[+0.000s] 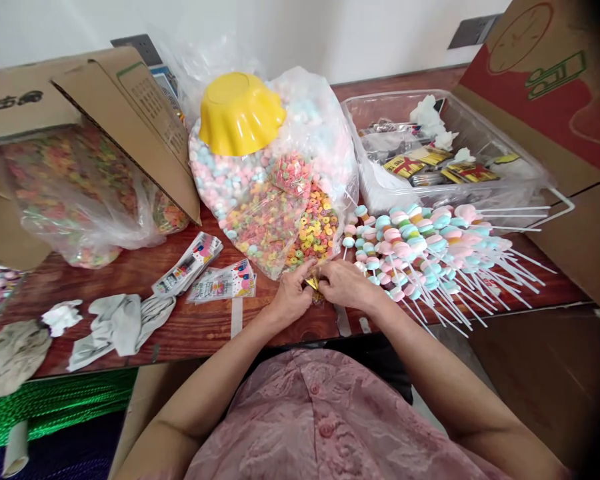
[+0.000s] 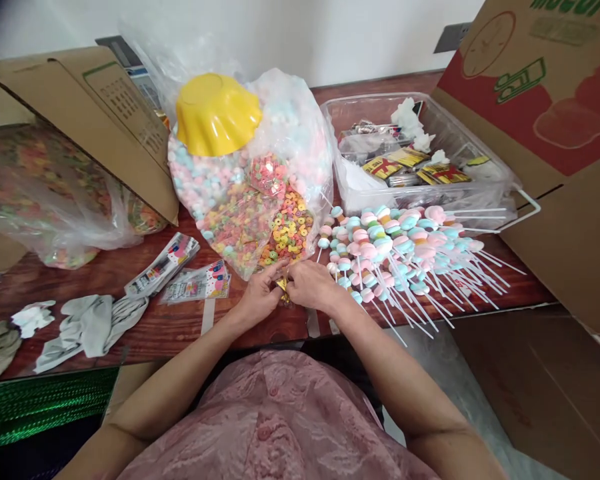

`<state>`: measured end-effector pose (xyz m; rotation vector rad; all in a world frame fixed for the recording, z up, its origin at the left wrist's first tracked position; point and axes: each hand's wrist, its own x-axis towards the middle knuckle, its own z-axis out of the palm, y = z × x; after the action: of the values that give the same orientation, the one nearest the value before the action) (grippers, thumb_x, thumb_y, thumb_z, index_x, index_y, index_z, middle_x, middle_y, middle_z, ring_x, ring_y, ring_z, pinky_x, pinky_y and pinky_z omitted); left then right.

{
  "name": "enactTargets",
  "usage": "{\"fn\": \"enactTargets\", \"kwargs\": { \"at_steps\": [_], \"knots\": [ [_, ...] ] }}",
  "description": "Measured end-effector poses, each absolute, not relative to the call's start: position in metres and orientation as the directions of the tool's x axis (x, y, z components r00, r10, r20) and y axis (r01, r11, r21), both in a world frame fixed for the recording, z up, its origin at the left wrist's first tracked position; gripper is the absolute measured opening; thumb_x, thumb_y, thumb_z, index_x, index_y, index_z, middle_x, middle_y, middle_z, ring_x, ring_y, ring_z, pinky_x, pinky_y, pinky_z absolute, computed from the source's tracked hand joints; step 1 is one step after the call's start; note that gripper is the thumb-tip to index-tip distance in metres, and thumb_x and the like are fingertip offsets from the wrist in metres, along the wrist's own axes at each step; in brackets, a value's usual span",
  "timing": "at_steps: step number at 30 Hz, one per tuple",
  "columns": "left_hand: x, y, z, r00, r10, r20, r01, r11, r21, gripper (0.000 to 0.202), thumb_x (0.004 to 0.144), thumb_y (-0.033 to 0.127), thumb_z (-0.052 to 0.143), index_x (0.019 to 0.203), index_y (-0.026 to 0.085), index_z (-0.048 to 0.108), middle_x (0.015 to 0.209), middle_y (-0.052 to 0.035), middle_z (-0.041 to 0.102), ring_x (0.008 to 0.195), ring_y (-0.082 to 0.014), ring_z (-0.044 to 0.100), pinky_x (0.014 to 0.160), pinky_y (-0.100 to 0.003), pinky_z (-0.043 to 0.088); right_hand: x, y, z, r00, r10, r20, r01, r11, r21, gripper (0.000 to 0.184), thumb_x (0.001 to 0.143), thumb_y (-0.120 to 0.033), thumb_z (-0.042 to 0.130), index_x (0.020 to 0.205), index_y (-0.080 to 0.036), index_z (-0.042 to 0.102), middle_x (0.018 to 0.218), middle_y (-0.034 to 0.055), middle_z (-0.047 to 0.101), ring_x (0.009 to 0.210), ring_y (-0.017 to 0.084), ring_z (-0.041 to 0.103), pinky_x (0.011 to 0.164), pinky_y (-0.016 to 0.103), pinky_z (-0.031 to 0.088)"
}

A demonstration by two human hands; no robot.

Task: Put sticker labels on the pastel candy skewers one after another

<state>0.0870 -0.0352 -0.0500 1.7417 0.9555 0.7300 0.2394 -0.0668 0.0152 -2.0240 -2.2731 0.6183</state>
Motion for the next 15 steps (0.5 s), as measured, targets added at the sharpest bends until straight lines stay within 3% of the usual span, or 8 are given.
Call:
{"fn": "enactTargets", "kwargs": {
  "at_steps": [3,5,7,10,12,15],
  "knots": [
    [0.085,-0.034,-0.05,0.51,0.859,-0.03,0.242,-0.11,0.964,0.06,0.071,0.003,0.049,0.128,0.016,0.064,0.113,-0.0071,0.074,0.076,-0.0136,0.069,0.071,-0.028,0.059,0.236,-0.066,0.009,-0.087,0.973,-0.215,0.955,0.02,-0.296,0.029,0.084,-0.018,0.048,0.097,-0.014,0.073,0.096,0.0142,0.075,0.088,0.023,0.068,0.072,0.029,0.042],
    [0.083,-0.034,-0.05,0.505,0.857,-0.105,0.231,-0.017,0.973,0.056,0.073,0.005,0.047,0.124,0.016,0.068,0.106,-0.0057,0.075,0.057,-0.0085,0.061,0.053,-0.022,0.054,0.238,-0.068,0.006,-0.048,0.981,-0.187,0.955,-0.01,-0.297,0.035,0.087,-0.017,0.042,0.105,-0.014,0.072,0.099,0.0144,0.075,0.092,0.024,0.068,0.075,0.03,0.042],
    [0.081,-0.035,-0.05,0.514,0.843,-0.159,0.215,0.053,0.975,0.054,0.074,0.008,0.048,0.123,0.016,0.069,0.106,-0.0061,0.074,0.051,-0.0066,0.056,0.045,-0.02,0.049,0.241,-0.07,0.001,-0.009,0.99,-0.141,0.948,-0.036,-0.316,0.038,0.089,-0.017,0.038,0.107,-0.014,0.071,0.099,0.0134,0.076,0.091,0.023,0.068,0.076,0.03,0.042],
    [0.078,-0.04,-0.052,0.561,0.817,-0.13,0.138,0.063,0.988,0.062,0.072,0.008,0.052,0.132,0.018,0.063,0.115,-0.007,0.072,0.066,-0.0103,0.064,0.054,-0.021,0.055,0.237,-0.074,-0.007,-0.019,0.997,-0.077,0.937,-0.009,-0.349,0.035,0.088,-0.017,0.041,0.105,-0.015,0.072,0.096,0.0108,0.076,0.085,0.021,0.068,0.072,0.029,0.04],
    [0.077,-0.043,-0.052,0.581,0.811,-0.063,0.096,0.008,0.995,0.07,0.069,0.006,0.056,0.138,0.02,0.058,0.123,-0.0068,0.069,0.087,-0.015,0.068,0.073,-0.025,0.059,0.23,-0.076,-0.011,-0.039,0.998,-0.048,0.947,0.021,-0.319,0.033,0.088,-0.017,0.043,0.104,-0.015,0.072,0.097,0.0108,0.076,0.084,0.021,0.068,0.068,0.029,0.037],
    [0.075,-0.047,-0.053,0.587,0.809,0.011,0.085,-0.075,0.994,0.073,0.066,0.004,0.059,0.138,0.02,0.058,0.126,-0.0064,0.068,0.113,-0.0202,0.063,0.097,-0.032,0.053,0.219,-0.08,-0.013,-0.023,1.0,-0.008,0.977,0.02,-0.213,0.032,0.09,-0.02,0.043,0.102,-0.014,0.072,0.098,0.0123,0.075,0.078,0.021,0.066,0.059,0.031,0.03]
  ]
}}
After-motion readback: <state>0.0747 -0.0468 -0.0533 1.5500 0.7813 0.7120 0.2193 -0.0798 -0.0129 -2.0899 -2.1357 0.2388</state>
